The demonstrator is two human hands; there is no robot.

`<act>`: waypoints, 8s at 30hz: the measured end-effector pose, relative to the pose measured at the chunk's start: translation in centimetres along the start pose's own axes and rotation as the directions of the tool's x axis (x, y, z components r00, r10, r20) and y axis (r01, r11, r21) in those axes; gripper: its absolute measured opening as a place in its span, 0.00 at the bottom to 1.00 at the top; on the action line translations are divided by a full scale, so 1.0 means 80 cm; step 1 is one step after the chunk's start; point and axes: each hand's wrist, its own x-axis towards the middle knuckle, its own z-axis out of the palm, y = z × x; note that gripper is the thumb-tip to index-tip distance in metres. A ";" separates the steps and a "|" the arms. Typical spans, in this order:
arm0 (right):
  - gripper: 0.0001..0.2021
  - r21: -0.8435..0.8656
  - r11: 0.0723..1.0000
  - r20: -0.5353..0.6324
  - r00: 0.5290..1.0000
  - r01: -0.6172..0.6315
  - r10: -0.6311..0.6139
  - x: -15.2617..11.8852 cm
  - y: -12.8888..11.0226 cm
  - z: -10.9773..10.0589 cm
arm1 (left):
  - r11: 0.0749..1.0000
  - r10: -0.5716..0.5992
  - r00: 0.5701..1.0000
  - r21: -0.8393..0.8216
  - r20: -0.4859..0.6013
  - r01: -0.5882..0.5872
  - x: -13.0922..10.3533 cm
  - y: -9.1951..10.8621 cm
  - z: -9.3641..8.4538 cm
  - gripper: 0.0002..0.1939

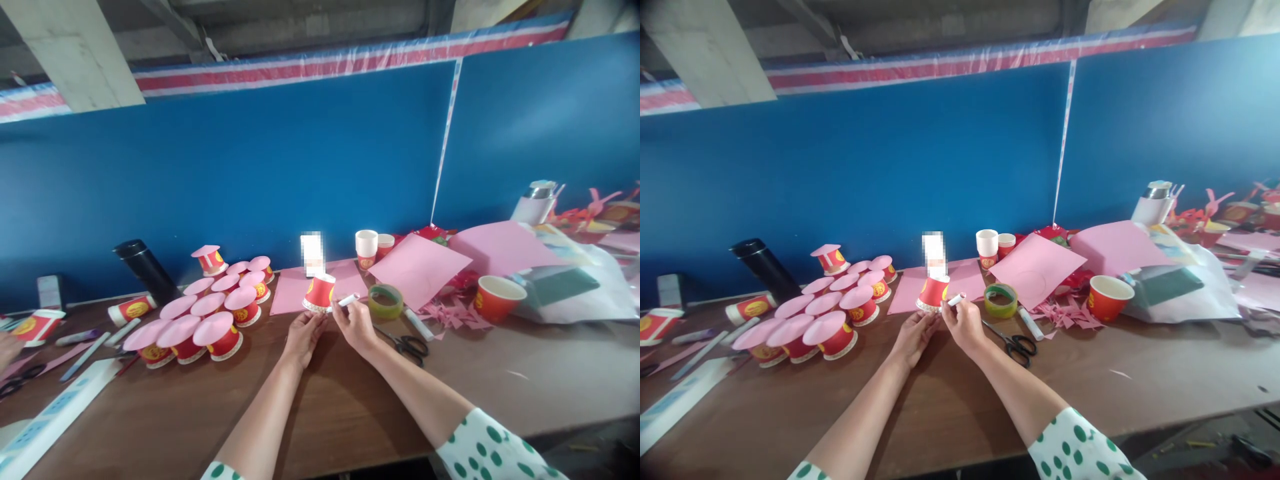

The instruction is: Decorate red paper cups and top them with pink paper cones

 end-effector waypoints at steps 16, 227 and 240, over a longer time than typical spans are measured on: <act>0.11 -0.008 1.000 -0.005 1.000 -0.021 0.021 0.001 -0.005 -0.004 | 0.999 -0.030 1.000 0.023 0.010 0.029 0.000 0.001 -0.001 0.15; 0.26 0.454 0.785 0.049 0.891 -0.422 0.451 0.009 0.021 0.012 | 0.997 -0.071 0.987 0.049 0.142 0.065 -0.012 0.002 0.007 0.12; 0.25 0.489 0.767 0.083 0.897 -0.416 0.433 0.007 0.022 0.012 | 0.996 -0.087 0.980 0.032 0.180 0.083 -0.011 0.001 0.003 0.13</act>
